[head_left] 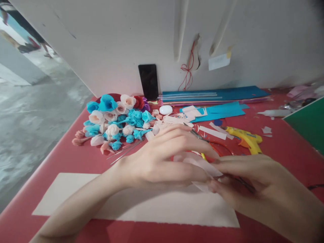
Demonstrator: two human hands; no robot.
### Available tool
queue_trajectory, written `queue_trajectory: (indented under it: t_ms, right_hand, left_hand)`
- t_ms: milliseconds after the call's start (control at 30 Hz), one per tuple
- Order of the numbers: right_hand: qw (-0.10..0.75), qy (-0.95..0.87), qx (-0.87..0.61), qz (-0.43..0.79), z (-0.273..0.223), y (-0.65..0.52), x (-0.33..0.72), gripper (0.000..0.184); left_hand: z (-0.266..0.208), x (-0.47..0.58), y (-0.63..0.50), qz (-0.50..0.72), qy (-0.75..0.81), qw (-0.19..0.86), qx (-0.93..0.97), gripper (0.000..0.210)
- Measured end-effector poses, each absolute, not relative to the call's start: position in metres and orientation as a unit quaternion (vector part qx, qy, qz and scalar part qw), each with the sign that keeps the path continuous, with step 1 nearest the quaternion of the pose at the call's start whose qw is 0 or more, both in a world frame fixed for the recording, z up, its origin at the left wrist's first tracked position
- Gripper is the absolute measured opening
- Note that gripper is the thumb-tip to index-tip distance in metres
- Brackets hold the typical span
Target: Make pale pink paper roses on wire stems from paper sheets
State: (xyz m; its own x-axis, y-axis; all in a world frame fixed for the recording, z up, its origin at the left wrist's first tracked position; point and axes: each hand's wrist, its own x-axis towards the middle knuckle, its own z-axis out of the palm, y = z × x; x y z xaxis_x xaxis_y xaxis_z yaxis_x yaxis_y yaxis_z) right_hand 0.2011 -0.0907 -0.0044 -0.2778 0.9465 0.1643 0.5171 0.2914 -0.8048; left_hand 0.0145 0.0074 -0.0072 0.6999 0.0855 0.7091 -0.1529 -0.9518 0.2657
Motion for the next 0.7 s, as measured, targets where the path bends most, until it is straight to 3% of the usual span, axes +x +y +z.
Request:
queue_trajectory:
  t_ms: [333,500,700]
  right_hand:
    - [0.317,-0.737,-0.509,0.311,-0.008,-0.094,0.201,0.022]
    - [0.325,-0.754,-0.493,0.287,-0.006,-0.093,0.201,0.024]
    - [0.332,-0.756,-0.494,0.274,-0.004,-0.086,0.197,0.028]
  left_hand:
    - [-0.006,0.008,0.001,0.309,-0.028,0.336,0.889,0.012]
    - [-0.004,0.010,-0.007,0.313,0.037,0.350,0.882,0.010]
    - [-0.009,0.010,-0.001,0.327,-0.026,0.304,0.894,0.010]
